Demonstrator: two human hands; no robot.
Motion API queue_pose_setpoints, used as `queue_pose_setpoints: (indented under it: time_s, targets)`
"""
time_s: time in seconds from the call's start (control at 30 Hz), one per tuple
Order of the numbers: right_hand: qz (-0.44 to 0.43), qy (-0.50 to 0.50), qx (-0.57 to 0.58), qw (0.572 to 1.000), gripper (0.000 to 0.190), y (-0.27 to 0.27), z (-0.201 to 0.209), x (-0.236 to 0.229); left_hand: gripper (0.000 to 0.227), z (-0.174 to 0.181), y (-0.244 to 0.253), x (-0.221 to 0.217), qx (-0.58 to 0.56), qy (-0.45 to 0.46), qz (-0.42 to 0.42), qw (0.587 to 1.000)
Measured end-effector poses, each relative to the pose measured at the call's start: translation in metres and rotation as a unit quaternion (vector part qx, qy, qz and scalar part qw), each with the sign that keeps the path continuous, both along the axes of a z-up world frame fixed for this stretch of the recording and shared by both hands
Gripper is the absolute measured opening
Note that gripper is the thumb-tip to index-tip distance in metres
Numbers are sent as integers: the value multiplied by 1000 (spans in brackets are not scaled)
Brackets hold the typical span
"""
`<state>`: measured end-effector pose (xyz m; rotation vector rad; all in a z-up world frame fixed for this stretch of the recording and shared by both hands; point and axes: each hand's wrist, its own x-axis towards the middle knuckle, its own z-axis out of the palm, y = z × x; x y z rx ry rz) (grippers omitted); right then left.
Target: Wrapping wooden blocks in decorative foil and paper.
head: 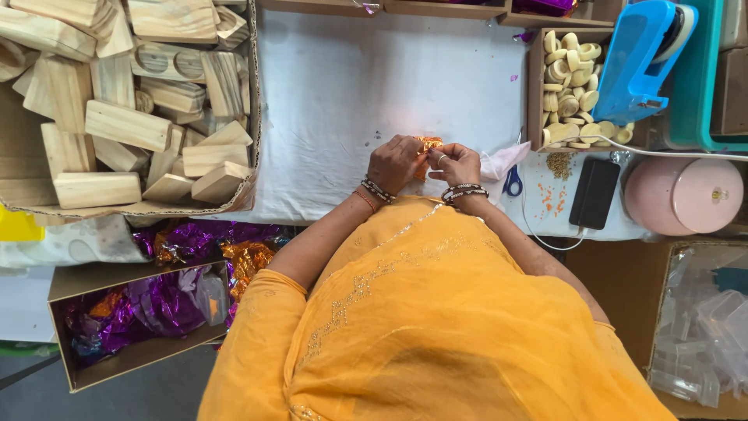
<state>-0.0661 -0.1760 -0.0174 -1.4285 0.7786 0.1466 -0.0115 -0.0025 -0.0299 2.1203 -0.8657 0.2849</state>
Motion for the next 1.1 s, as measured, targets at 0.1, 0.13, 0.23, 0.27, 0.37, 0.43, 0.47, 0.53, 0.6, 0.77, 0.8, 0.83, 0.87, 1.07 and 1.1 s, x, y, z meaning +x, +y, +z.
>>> queue_pose_setpoints:
  time_s: [0.1, 0.13, 0.23, 0.27, 0.37, 0.43, 0.47, 0.53, 0.6, 0.77, 0.8, 0.83, 0.87, 1.07, 1.1]
  targets:
    - [0, 10, -20, 1000, 13, 1, -2, 1, 18, 13, 4, 1, 18, -40, -18, 999]
    - [-1, 10, -20, 1000, 13, 2, -4, 1, 18, 15, 3, 1, 18, -40, -19, 999]
    - [-29, 11, -25, 999, 12, 4, -7, 1, 19, 18, 3, -2, 17, -68, -13, 997]
    - [-28, 15, -40, 999, 11, 6, -4, 2, 20, 18, 2, -2, 17, -69, -15, 997]
    - [-23, 20, -61, 998, 11, 6, -7, 2, 20, 17, 3, -1, 21, -76, -18, 997]
    - [-21, 22, -66, 997, 12, 9, 0, 1, 20, 18, 4, -1, 25, -81, -21, 996]
    - [-17, 16, -90, 996, 19, 13, 11, 1, 19, 19, 4, 0, 18, -64, -27, 997]
    - [-13, 9, -113, 993, 30, 11, 9, -1, 18, 26, 6, 0, 12, -49, -33, 998]
    - [-10, 12, -101, 995, 31, 0, -17, -7, 24, 36, 10, 0, 13, -54, -41, 998]
    - [13, 0, -150, 989, 30, 10, -8, -17, 23, 29, 10, 0, 18, -67, -46, 997]
    - [31, -29, -189, 981, 30, 10, -12, -20, 25, 32, 11, 0, 18, -77, -43, 996]
    - [30, -29, -188, 981, 30, 9, -13, -23, 25, 32, 10, 0, 19, -77, -44, 996]
    - [47, -35, -240, 969, 30, 8, -14, -24, 28, 33, 10, 1, 12, -73, -44, 996]
    - [91, 59, -314, 943, 31, 7, 12, -30, 52, 15, 10, 0, 16, 30, -70, 997]
    - [95, 81, -305, 944, 32, 5, 14, -32, 59, 22, 10, 0, 10, 52, -77, 996]
